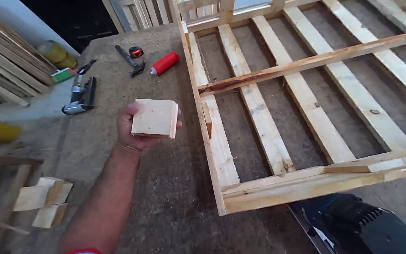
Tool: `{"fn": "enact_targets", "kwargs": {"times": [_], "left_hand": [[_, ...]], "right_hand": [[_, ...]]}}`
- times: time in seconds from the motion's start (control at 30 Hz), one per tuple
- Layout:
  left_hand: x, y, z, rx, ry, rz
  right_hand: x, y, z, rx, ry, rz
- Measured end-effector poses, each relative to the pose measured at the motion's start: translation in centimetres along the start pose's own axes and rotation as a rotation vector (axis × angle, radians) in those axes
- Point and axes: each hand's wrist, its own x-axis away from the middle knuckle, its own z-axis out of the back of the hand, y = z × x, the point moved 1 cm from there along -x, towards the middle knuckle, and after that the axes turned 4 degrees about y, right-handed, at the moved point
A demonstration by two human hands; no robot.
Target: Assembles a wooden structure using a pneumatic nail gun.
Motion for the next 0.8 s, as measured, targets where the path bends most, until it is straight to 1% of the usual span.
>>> {"fn": "enact_targets", "kwargs": {"times": [0.03, 0.13, 0.23, 0.3, 0.33, 0.4, 0.43, 0.47, 0.5, 0.53, 0.57, 0.6, 0.63, 0.7, 0.77, 0.8], "left_hand": [[0.6, -0.1, -1.9, -0.052, 0.000, 0.005], [1.8, -1.1, -7.6, -0.378, 0.043, 0.010], [1.4, -2.3, -12.5, -0.599, 0.049, 0.052], [1.3, -3.5, -15.3, -0.786, 0.060, -0.004], [1.1, -4.0, -16.9, -0.975, 0.077, -0.069], [1.6, -5.1, -20.2, -1.565, 0.127, -0.184], [2.4, -6.2, -21.5, -1.818, 0.093, -0.218], [3.6, -7.5, -22.2, -1.993, -0.002, -0.274], [5.1, -8.9, -22.4, -2.097, -0.124, -0.342], [6.7, -10.3, -22.4, -2.152, -0.232, -0.383], [8.2, -11.6, -22.3, -2.192, -0.325, -0.360], [9.4, -12.7, -21.9, -2.200, -0.382, -0.317], [10.2, -13.4, -21.7, -2.185, -0.391, -0.287], [10.2, -12.9, -22.1, -2.168, -0.345, -0.262], [7.9, -11.2, -22.6, -2.123, -0.311, -0.199], [6.4, -10.7, -22.3, -2.114, -0.332, -0.141]], "right_hand": [[-0.1, 0.2, 0.1, 0.001, -0.008, -0.012], [-0.7, 1.3, 0.1, -0.079, -0.033, 0.018], [-2.1, 2.5, -0.5, -0.187, 0.012, 0.047], [-2.1, 2.2, -0.3, -0.191, -0.022, 0.042], [-2.1, 2.0, 0.0, -0.183, -0.031, 0.040], [-2.0, 1.8, 0.1, -0.167, -0.034, 0.045], [-1.9, 1.8, 0.0, -0.153, -0.040, 0.050], [-1.8, 1.8, 0.0, -0.141, -0.042, 0.065], [-1.7, 1.6, 0.2, -0.131, -0.042, 0.076], [-1.6, 1.4, 0.3, -0.123, -0.043, 0.080], [-1.5, 1.2, 0.4, -0.120, -0.041, 0.081], [-1.3, 1.0, 0.4, -0.115, -0.042, 0.086], [-1.1, 0.9, 0.4, -0.109, -0.041, 0.101], [-1.1, 0.9, 0.4, -0.086, -0.044, 0.120], [-1.0, 0.9, 0.3, -0.069, -0.042, 0.110], [-1.0, 0.9, 0.2, -0.064, -0.040, 0.110]]}}
